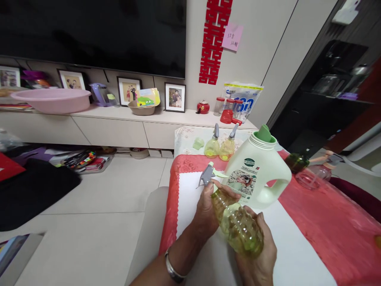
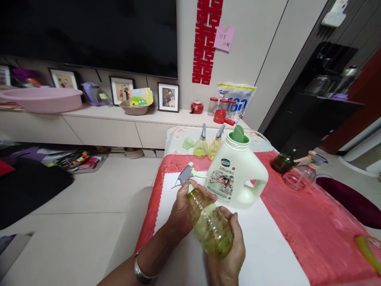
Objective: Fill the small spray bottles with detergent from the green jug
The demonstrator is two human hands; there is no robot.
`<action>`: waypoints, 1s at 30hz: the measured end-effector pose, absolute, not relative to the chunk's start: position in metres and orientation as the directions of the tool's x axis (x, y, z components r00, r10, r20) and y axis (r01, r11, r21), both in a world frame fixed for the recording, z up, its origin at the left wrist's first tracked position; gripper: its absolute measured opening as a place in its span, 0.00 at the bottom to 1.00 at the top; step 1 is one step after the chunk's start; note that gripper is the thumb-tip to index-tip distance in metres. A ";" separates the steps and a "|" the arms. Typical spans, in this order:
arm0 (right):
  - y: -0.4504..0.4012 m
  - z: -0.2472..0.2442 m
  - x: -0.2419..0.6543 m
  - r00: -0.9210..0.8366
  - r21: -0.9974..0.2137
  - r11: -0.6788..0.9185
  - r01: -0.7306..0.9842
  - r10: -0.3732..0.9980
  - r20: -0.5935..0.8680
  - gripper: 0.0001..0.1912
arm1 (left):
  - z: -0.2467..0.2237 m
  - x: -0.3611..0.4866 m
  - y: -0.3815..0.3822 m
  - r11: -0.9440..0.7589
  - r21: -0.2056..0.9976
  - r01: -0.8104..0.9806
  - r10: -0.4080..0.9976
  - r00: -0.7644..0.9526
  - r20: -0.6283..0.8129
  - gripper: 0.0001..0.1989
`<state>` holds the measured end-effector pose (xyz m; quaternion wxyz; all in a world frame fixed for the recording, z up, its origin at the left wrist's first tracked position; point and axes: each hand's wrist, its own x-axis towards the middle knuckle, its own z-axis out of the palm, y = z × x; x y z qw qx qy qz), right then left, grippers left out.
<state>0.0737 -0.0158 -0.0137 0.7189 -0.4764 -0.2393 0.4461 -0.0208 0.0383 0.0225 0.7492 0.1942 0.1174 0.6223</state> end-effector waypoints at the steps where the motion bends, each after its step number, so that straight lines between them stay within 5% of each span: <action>1: -0.015 -0.014 0.072 0.482 -0.900 0.130 -0.416 0.870 -0.098 0.25 | 0.022 -0.020 0.039 0.113 0.470 -0.875 0.984 0.165 0.072 0.13; 4: -0.017 -0.012 0.067 0.506 -0.909 0.108 -0.402 0.854 -0.123 0.26 | 0.021 -0.019 0.040 0.064 0.514 -0.856 0.997 0.080 0.010 0.14; 7: -0.025 -0.008 0.061 0.561 -0.946 0.150 -0.287 0.827 -0.039 0.28 | 0.022 -0.020 0.043 0.145 0.431 -0.891 0.984 0.085 -0.156 0.15; 9: -0.030 -0.007 0.059 0.549 -0.961 0.277 -0.005 0.804 0.229 0.29 | 0.023 -0.021 0.047 0.187 0.356 -0.916 0.964 0.103 -0.244 0.16; 11: -0.034 -0.007 0.059 0.371 -0.820 0.445 0.360 0.739 0.563 0.28 | 0.024 -0.024 0.051 0.196 0.310 -0.930 0.953 0.106 -0.285 0.16; 14: -0.036 -0.009 0.065 0.105 -0.616 0.498 0.611 0.720 0.686 0.26 | 0.022 -0.028 0.055 0.162 0.325 -0.932 0.961 0.074 -0.266 0.16; 17: -0.039 -0.002 0.070 0.217 -0.802 0.312 0.510 0.855 0.471 0.32 | 0.019 -0.030 0.054 0.129 0.416 -0.900 0.988 0.080 -0.134 0.14; 19: -0.043 0.008 0.071 0.288 -0.985 0.101 0.138 0.948 0.137 0.40 | 0.018 -0.030 0.051 0.122 0.472 -0.873 0.992 0.122 -0.032 0.13; 20: -0.045 0.014 0.070 0.255 -0.992 -0.043 -0.115 0.964 -0.071 0.41 | 0.018 -0.029 0.049 0.114 0.500 -0.858 0.990 0.139 0.013 0.13; 22: -0.048 0.022 0.070 0.060 -0.812 -0.307 -0.496 0.921 -0.385 0.42 | 0.019 -0.028 0.046 0.088 0.553 -0.829 0.986 0.152 0.072 0.13; 24: -0.049 0.023 0.071 -0.040 -0.711 -0.386 -0.588 0.892 -0.451 0.43 | 0.019 -0.027 0.045 0.056 0.576 -0.816 0.987 0.132 0.091 0.13; 26: -0.049 0.017 0.074 0.091 -0.860 -0.242 -0.450 0.945 -0.314 0.46 | 0.017 -0.024 0.046 0.047 0.561 -0.826 0.993 0.097 0.060 0.12; 28: -0.049 0.008 0.078 0.265 -0.998 0.023 -0.052 0.964 0.008 0.47 | 0.013 -0.023 0.048 0.053 0.531 -0.846 0.998 0.067 0.008 0.13; 30: -0.049 0.002 0.080 0.280 -0.913 0.212 0.348 0.906 0.317 0.42 | 0.011 -0.022 0.049 0.082 0.509 -0.857 0.997 0.078 -0.029 0.14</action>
